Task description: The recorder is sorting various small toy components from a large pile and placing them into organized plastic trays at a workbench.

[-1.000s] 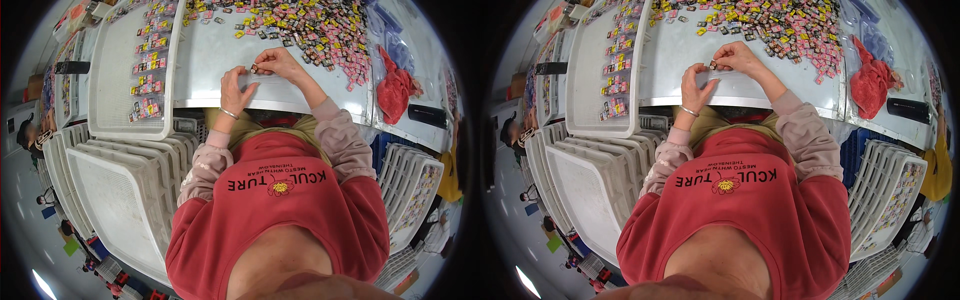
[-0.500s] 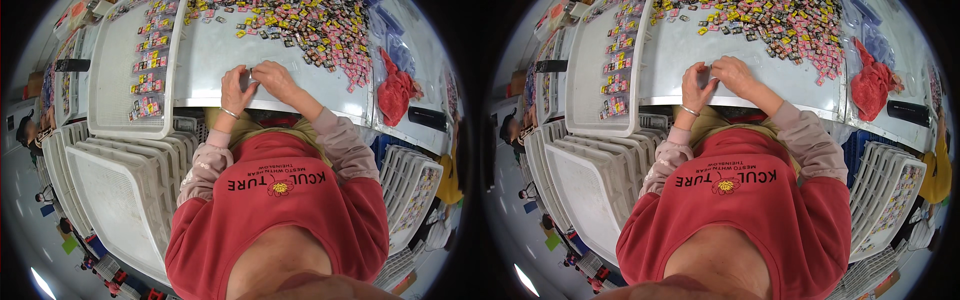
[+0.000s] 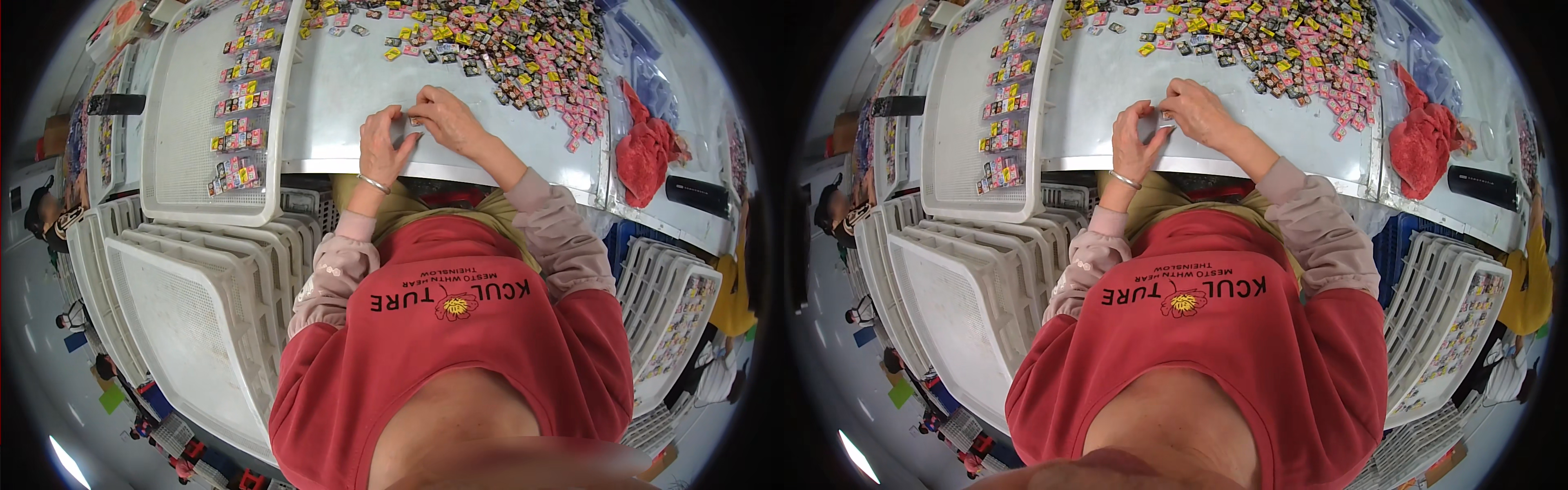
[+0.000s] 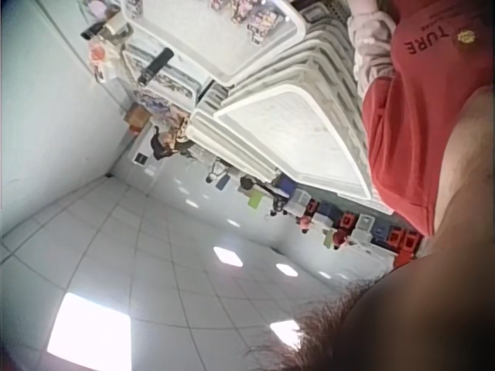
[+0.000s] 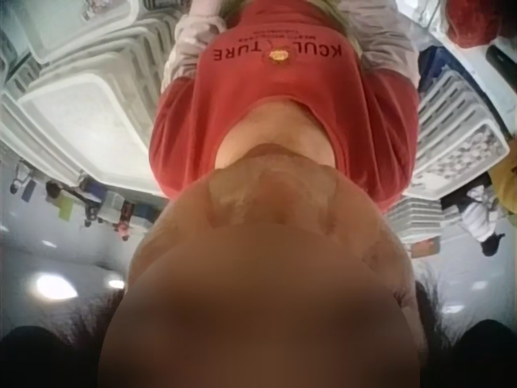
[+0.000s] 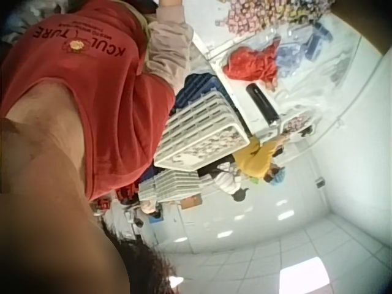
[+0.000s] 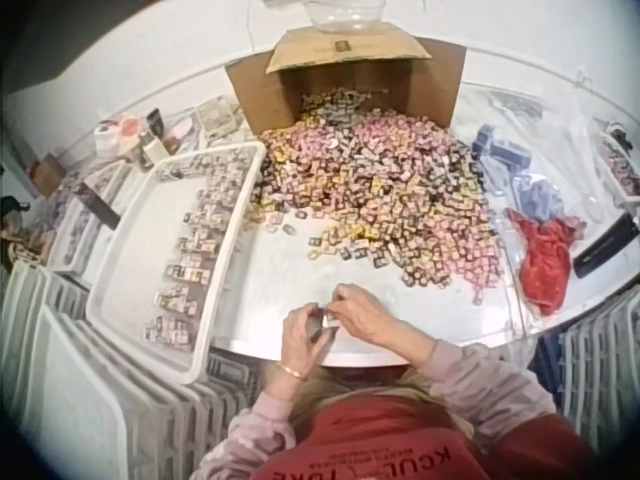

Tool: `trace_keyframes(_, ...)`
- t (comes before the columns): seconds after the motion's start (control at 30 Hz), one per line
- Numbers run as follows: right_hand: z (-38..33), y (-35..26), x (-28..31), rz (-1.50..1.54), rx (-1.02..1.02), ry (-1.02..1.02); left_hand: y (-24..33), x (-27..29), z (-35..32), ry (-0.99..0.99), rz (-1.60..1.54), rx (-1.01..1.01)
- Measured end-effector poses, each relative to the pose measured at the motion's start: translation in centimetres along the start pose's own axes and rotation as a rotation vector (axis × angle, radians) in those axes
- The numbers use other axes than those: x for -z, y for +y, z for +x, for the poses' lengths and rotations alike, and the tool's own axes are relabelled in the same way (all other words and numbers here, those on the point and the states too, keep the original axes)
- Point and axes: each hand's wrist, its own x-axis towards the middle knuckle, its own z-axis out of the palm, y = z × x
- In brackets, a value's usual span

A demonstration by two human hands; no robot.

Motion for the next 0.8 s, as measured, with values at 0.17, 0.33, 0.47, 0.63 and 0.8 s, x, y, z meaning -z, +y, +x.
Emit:
trace_keyframes(0.17,-0.3,0.8,-0.2,0.088,0.062,0.007,0.0,0.0,0.1,-0.01,0.003,0.006)
trace_keyframes(0.33,0.0,0.7,-0.4,0.165,-0.03,-0.006,-0.1,0.1,0.1,-0.025,-0.005,-0.016)
trace_keyframes(0.47,0.6,0.6,-0.1,0.247,-0.16,-0.036,-0.1,0.0,0.1,0.007,-0.013,-0.025)
trace_keyframes(0.63,1.3,-0.1,-0.2,0.19,-0.196,-0.057,-0.3,0.0,0.1,0.002,-0.02,-0.001)
trace_keyframes(0.8,1.1,1.1,0.1,0.551,-0.331,0.06,-0.2,0.0,0.1,-0.009,-0.032,-0.005)
